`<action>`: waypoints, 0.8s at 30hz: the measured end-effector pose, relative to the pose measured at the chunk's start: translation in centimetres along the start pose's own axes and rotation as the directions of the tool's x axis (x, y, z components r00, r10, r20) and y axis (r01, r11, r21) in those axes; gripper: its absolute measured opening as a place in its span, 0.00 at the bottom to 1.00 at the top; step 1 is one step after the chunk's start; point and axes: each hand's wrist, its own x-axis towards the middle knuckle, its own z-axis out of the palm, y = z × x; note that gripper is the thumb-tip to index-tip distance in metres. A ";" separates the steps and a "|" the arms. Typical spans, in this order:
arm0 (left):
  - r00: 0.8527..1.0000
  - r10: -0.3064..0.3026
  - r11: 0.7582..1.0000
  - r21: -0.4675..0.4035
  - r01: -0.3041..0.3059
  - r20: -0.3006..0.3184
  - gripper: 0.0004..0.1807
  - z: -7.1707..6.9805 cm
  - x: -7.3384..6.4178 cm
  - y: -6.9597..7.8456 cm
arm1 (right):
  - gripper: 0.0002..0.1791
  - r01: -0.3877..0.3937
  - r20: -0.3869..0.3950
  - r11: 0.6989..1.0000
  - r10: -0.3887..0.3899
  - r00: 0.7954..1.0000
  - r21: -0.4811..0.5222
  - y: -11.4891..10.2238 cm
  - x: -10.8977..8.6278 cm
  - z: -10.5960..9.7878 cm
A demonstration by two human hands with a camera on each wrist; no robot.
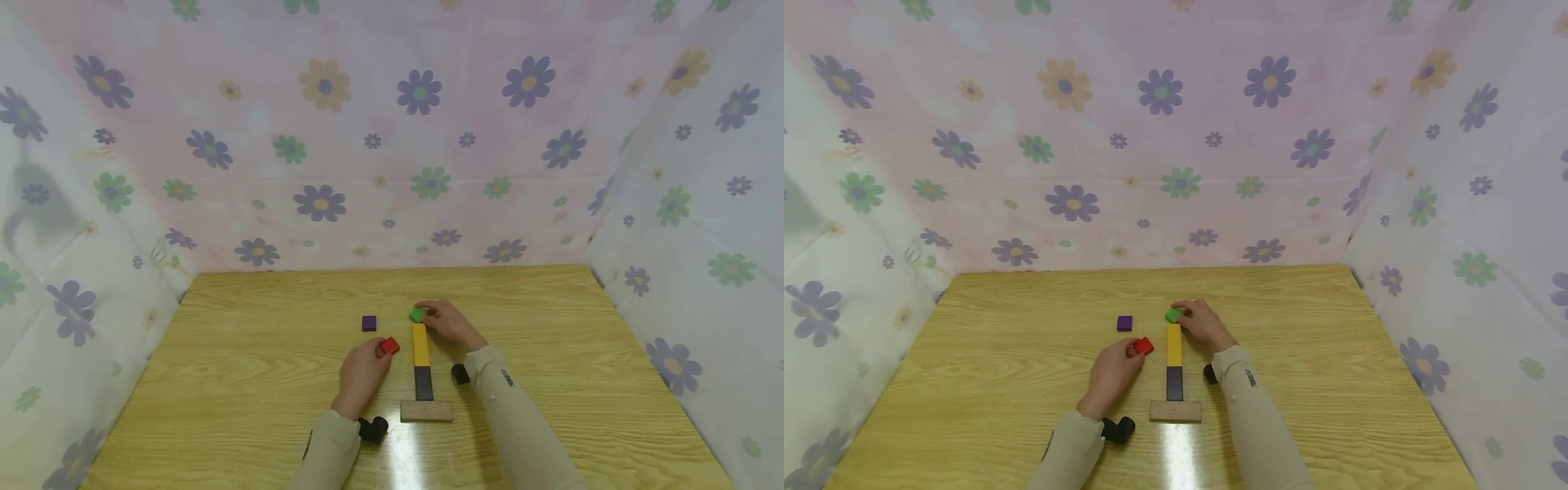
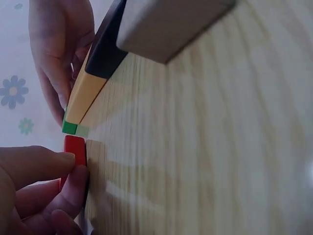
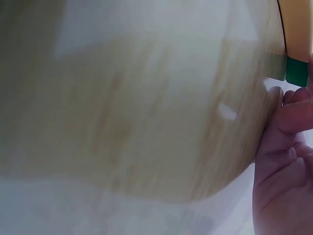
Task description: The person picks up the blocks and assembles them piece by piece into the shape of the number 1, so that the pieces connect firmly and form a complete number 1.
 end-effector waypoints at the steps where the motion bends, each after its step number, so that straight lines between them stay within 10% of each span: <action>1: 1.000 -0.002 1.000 -0.006 0.002 0.003 0.09 0.1 0.2 0.1 | 0.19 0.000 -0.001 1.000 0.000 1.000 -0.002 0.0 0.0 0.0; 13: 0.995 -0.090 0.974 -0.205 0.098 0.050 0.16 1.2 3.0 0.6 | 0.18 0.030 -0.016 0.999 -0.031 0.999 -0.030 0.1 0.1 0.1; 24: 0.978 -0.152 0.852 -0.483 0.204 0.146 0.18 2.3 4.1 1.0 | 0.18 0.063 -0.023 0.998 -0.064 0.998 -0.026 0.2 0.0 0.1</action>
